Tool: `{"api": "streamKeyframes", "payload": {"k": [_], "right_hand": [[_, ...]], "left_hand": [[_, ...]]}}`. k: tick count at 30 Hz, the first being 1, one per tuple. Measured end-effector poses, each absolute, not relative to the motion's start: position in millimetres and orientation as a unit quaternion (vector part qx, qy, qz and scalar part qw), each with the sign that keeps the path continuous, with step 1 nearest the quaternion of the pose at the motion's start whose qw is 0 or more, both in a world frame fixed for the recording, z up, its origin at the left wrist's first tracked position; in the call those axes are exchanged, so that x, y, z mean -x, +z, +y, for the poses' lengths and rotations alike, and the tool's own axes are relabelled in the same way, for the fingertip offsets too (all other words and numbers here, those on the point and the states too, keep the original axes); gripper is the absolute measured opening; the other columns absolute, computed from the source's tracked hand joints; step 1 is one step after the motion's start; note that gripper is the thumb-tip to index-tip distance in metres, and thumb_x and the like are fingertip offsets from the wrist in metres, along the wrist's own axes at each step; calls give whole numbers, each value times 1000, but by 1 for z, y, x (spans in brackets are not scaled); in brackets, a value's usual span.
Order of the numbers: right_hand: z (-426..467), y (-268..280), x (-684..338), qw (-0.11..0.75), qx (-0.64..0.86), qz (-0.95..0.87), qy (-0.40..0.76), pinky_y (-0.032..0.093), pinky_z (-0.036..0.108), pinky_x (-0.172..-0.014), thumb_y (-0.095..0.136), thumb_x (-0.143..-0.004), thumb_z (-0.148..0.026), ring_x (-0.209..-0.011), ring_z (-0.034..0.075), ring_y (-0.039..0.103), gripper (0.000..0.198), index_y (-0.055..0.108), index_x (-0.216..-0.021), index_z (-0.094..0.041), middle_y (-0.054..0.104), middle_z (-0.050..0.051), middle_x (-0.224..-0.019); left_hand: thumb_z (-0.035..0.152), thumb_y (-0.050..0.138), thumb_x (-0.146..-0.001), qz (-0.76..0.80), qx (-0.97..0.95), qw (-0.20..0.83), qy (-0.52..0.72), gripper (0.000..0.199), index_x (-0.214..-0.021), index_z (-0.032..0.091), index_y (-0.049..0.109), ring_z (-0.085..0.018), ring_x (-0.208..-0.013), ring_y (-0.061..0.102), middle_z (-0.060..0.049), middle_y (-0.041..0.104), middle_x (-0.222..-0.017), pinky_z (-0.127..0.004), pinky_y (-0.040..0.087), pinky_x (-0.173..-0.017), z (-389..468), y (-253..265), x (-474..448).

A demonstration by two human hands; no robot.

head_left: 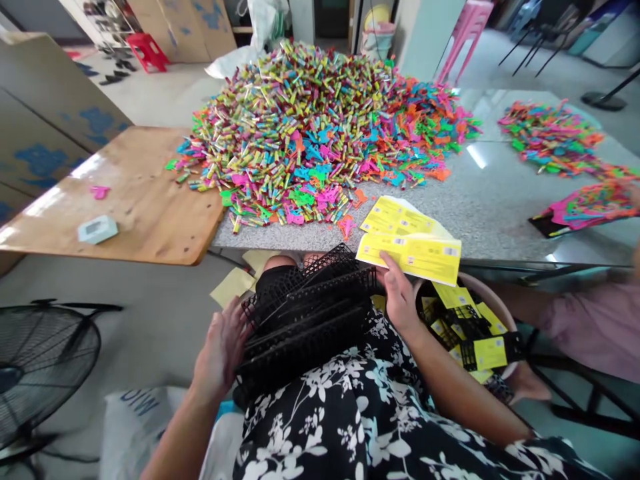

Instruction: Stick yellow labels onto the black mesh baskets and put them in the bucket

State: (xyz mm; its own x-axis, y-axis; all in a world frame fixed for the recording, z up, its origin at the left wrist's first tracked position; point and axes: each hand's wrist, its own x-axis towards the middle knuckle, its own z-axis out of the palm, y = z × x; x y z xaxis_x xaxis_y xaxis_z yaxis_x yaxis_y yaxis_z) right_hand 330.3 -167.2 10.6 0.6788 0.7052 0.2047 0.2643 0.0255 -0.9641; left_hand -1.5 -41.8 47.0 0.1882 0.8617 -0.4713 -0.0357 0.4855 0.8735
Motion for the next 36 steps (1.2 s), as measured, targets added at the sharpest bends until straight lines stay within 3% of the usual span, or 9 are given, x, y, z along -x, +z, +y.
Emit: {"api": "streamKeyframes", "payload": {"k": [6,13,16,19,23,27,29,33,36], "right_hand": [[-177,26,-292,563,586,-486,322,32,51,-132,48,-106,-62,-161,29,34,70,37,-166,-30,35,4,-174],[-143,22,-335,629,626,-429,169,41,53,-126,47,-107,-60,-148,32,52,64,51,-158,-22,51,12,-164],[-124,16,-345,583,655,-434,207,43,53,-124,46,-106,-64,-144,33,57,68,52,-157,-20,54,13,-161],[-120,14,-336,542,644,-473,262,43,52,-124,48,-104,-66,-143,32,58,71,50,-158,-21,53,13,-161],[-129,17,-323,523,631,-495,287,41,52,-125,54,-103,-64,-148,31,52,68,50,-159,-26,52,10,-163],[-132,26,-331,532,639,-487,268,42,51,-124,56,-101,-65,-144,31,56,66,56,-154,-25,58,9,-158],[-131,33,-339,559,641,-470,238,46,50,-120,53,-103,-64,-138,31,60,63,59,-151,-24,61,9,-155],[-127,57,-350,591,656,-428,194,55,48,-107,54,-102,-65,-112,28,72,57,70,-138,-23,74,9,-133],[-123,78,-358,596,681,-396,155,57,43,-94,62,-98,-61,-97,26,71,45,79,-112,-22,79,6,-107]], "left_hand": [[75,39,-101,449,-430,716,318,74,-161,33,47,-30,-160,33,-4,44,-169,-49,25,-133,-57,49,-9],[63,51,-103,459,-516,607,393,64,-157,29,53,-29,-160,32,-7,44,-169,-50,24,-133,-22,33,10],[66,49,-102,430,-576,616,322,62,-150,29,63,-33,-159,35,-7,47,-167,-51,26,-132,-11,39,8],[65,52,-101,373,-712,552,221,57,-142,30,71,-36,-153,44,-7,56,-160,-51,25,-132,-9,48,12],[65,48,-101,349,-790,477,161,60,-149,33,64,-39,-144,54,-7,64,-152,-55,30,-129,-19,67,23],[66,77,-82,317,-875,337,142,92,-164,37,45,-43,-156,36,-6,42,-170,-61,15,-133,-37,94,15],[64,84,-76,275,-913,284,99,99,-163,39,45,-44,-160,28,-4,32,-175,-62,13,-133,-44,104,3],[54,71,-93,276,-928,245,51,64,-153,35,59,-39,-157,36,-5,43,-169,-61,20,-132,-40,105,-22],[53,69,-94,309,-915,254,54,62,-152,31,59,-37,-153,42,-9,51,-163,-59,30,-129,-27,101,-30]]}}
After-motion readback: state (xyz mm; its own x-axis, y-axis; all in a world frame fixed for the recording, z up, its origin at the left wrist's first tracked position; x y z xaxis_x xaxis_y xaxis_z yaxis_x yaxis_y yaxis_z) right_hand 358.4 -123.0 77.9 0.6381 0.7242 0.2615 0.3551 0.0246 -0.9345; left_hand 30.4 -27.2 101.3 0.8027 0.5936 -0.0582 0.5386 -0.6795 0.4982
